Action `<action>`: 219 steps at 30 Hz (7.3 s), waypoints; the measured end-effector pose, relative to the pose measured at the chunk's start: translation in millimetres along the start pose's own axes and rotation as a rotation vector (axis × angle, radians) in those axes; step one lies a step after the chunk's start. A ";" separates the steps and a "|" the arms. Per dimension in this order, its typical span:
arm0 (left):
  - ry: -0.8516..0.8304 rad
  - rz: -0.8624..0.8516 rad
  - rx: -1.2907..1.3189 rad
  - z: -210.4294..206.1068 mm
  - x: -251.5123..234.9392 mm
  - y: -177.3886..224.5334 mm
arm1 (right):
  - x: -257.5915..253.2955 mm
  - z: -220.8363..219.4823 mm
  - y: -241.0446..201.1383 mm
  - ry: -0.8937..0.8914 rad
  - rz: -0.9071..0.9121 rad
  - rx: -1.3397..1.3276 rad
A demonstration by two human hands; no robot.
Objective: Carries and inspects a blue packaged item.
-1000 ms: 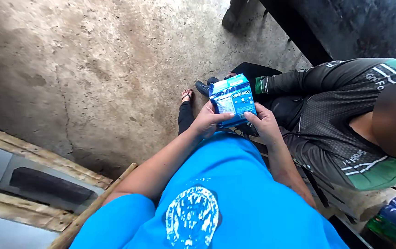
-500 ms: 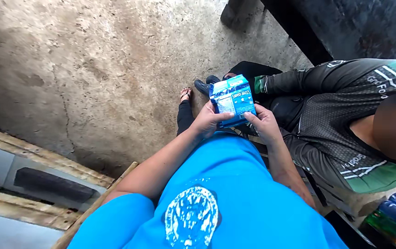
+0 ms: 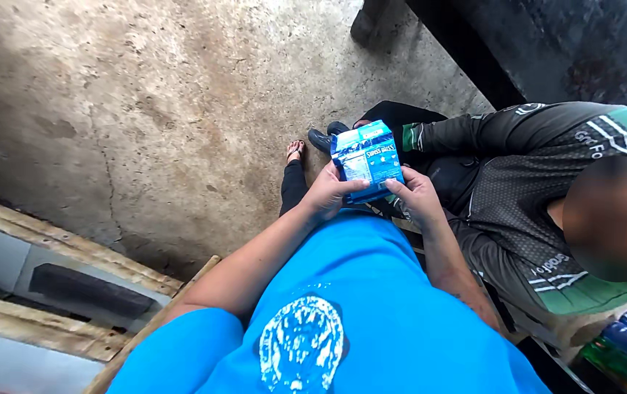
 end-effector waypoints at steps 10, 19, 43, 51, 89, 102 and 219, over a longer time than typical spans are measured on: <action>0.009 -0.003 0.015 -0.5 -5.2 0.5 | -5.8 1.5 -1.2 -0.022 -0.008 -0.003; 0.009 -0.007 0.030 -1.5 -8.6 1.0 | -9.6 2.5 -3.5 -0.040 0.000 -0.020; 0.010 -0.011 0.016 -2.5 -7.4 3.0 | -8.6 2.3 -3.4 -0.030 0.001 -0.032; 0.006 -0.010 0.029 -1.8 -5.6 3.0 | -7.1 1.4 -3.3 -0.022 -0.002 -0.030; 0.021 -0.011 0.014 -0.7 -2.1 1.8 | -3.5 0.2 -3.2 -0.006 -0.011 -0.018; 0.017 -0.005 0.018 -0.5 -5.2 0.4 | -6.3 2.0 -2.6 -0.013 0.003 -0.023; 0.010 -0.144 -0.877 78.1 48.0 118.6 | -24.2 -22.5 -110.6 0.007 0.256 -0.060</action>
Point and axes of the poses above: each hand's wrist, its own x-axis away from the middle knuckle, its own z-axis out of the back of the hand, y = z × x, the point moved 10 cm from there along -x, towards the middle knuckle, and after that the axes turned 11 degrees about -z, right-handed, at the moved point
